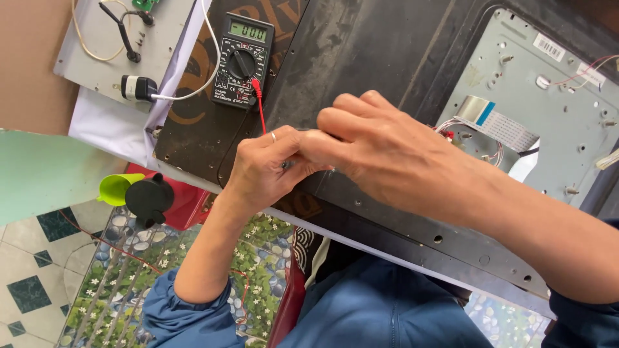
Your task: Removing screws from the back casing of a television using a manual screwdriver
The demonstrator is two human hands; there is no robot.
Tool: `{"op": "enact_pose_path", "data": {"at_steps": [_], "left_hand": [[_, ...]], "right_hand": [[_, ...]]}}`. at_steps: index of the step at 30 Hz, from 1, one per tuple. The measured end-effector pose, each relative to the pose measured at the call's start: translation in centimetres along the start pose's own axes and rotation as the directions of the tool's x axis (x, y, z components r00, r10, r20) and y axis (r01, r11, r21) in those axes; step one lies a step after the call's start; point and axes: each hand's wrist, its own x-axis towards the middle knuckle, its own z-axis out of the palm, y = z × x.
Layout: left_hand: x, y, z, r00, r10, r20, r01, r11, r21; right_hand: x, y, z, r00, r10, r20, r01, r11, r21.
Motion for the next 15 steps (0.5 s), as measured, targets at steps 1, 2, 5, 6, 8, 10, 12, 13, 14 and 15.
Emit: {"op": "enact_pose_path", "data": {"at_steps": [1, 2, 5, 6, 8, 10, 12, 13, 14, 15], "left_hand": [[0.0, -0.3, -0.3, 0.999, 0.019, 0.032, -0.020, 1.000, 0.021], [-0.3, -0.4, -0.6, 0.998, 0.030, 0.063, -0.032, 0.999, 0.043], [0.3, -0.1, -1.4, 0.985, -0.022, 0.169, 0.023, 1.000, -0.006], [0.5, -0.1, -1.5, 0.985, -0.026, 0.170, 0.028, 1.000, -0.006], [1.1, 0.0, -1.7, 0.959, -0.074, 0.274, 0.081, 0.997, -0.013], [0.8, 0.0, -1.3, 0.965, -0.087, 0.248, 0.086, 0.996, 0.014], [0.6, 0.2, -1.0, 0.970, -0.102, 0.220, 0.094, 0.995, 0.044], [0.5, 0.5, -0.9, 0.976, -0.102, 0.191, 0.091, 0.994, 0.066], [0.4, 0.6, -0.8, 0.982, -0.098, 0.160, 0.084, 0.992, 0.091], [0.6, 0.8, -0.7, 0.983, -0.095, 0.160, 0.080, 0.992, 0.095]], "right_hand": [[0.2, 0.0, 0.1, 1.000, -0.026, -0.013, 0.026, 1.000, -0.001], [0.4, -0.1, 0.3, 0.998, -0.057, -0.023, 0.057, 0.998, 0.004], [0.1, 0.1, 0.4, 0.999, -0.050, 0.020, 0.050, 0.999, -0.004], [0.2, 0.0, 0.3, 0.998, -0.051, 0.021, 0.051, 0.999, 0.000], [0.3, 0.0, -0.1, 0.997, -0.075, 0.034, 0.075, 0.997, -0.006], [0.1, -0.1, 0.0, 0.996, -0.078, 0.038, 0.078, 0.997, -0.002], [0.1, -0.2, -0.2, 0.996, -0.083, 0.040, 0.083, 0.997, 0.005], [0.1, -0.3, -0.4, 0.995, -0.082, 0.058, 0.080, 0.996, 0.044], [0.3, -0.4, -0.6, 0.994, -0.083, 0.074, 0.078, 0.994, 0.079], [0.2, -0.6, -0.9, 0.994, -0.084, 0.070, 0.079, 0.994, 0.076]]}}
